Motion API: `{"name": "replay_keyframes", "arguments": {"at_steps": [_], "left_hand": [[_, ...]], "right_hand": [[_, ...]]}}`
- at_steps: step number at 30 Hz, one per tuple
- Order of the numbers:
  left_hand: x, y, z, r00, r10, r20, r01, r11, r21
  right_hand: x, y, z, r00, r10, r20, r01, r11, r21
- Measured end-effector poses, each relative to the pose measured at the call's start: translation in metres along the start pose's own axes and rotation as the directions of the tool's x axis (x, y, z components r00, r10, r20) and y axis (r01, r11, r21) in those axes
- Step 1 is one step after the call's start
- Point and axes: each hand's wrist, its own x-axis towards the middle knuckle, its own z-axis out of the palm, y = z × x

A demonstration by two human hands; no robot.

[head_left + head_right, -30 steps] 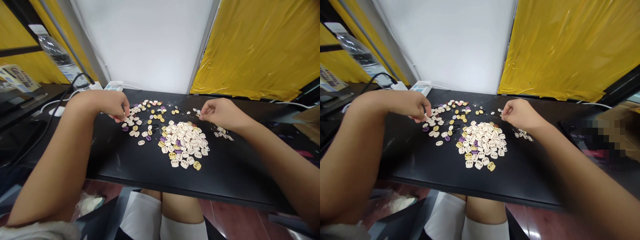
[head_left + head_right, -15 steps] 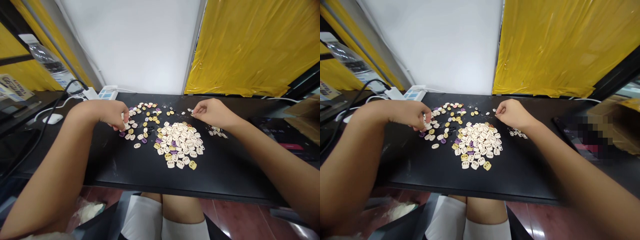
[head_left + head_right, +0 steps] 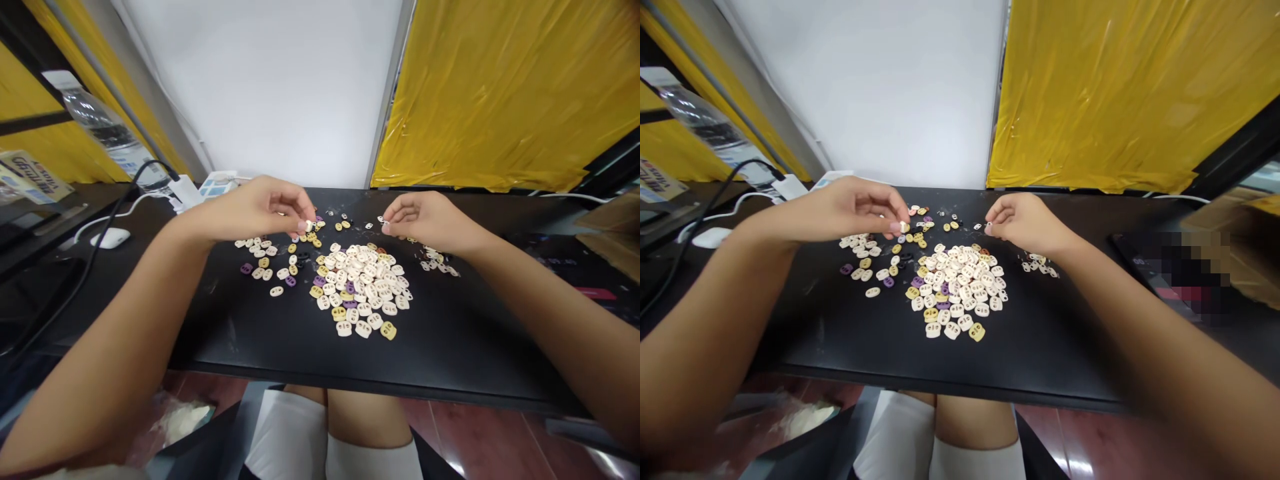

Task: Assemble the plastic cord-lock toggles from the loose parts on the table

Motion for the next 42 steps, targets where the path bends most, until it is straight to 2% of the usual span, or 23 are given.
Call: {"name": "replay_keyframes", "arguments": {"at_steps": [5, 11, 14, 16, 19, 22, 26, 33, 38, 42], "left_hand": [[0.007, 0.003, 0.016, 0.996, 0.068, 0.058, -0.057, 0.983, -0.175], [0.008, 0.004, 0.016, 0.997, 0.064, 0.046, -0.052, 0.973, -0.224], [0.013, 0.004, 0.026, 0.995, 0.077, 0.057, -0.056, 0.949, -0.31], [0.018, 0.003, 0.036, 0.996, 0.081, 0.04, -0.06, 0.924, -0.377], [0.024, 0.003, 0.054, 0.995, 0.087, -0.051, -0.101, 0.895, -0.435], [0.027, 0.005, 0.065, 0.984, 0.101, -0.148, -0.157, 0.884, -0.441], [0.026, 0.012, 0.07, 0.97, 0.099, -0.223, -0.188, 0.885, -0.425], [0.025, 0.013, 0.073, 0.966, 0.099, -0.238, -0.196, 0.882, -0.428], [0.026, 0.013, 0.076, 0.963, 0.094, -0.254, -0.201, 0.877, -0.437], [0.026, 0.012, 0.078, 0.956, 0.133, -0.261, -0.24, 0.866, -0.439]], "right_hand": [[-0.006, -0.012, 0.003, 0.997, -0.026, 0.079, 0.016, 0.991, 0.132], [-0.007, -0.013, 0.003, 0.996, -0.037, 0.085, 0.021, 0.984, 0.177], [-0.011, -0.019, 0.007, 0.992, -0.091, 0.088, 0.062, 0.957, 0.284], [-0.016, -0.025, 0.013, 0.985, -0.137, 0.108, 0.089, 0.927, 0.365], [-0.023, -0.031, 0.022, 0.976, -0.172, 0.135, 0.101, 0.901, 0.422], [-0.026, -0.033, 0.028, 0.976, -0.176, 0.124, 0.104, 0.888, 0.447], [-0.026, -0.032, 0.03, 0.982, -0.167, 0.089, 0.109, 0.882, 0.459], [-0.025, -0.034, 0.03, 0.984, -0.175, 0.011, 0.154, 0.888, 0.432], [-0.028, -0.035, 0.032, 0.983, -0.182, 0.002, 0.165, 0.896, 0.413], [-0.029, -0.035, 0.032, 0.982, -0.188, 0.014, 0.163, 0.883, 0.441]]}}
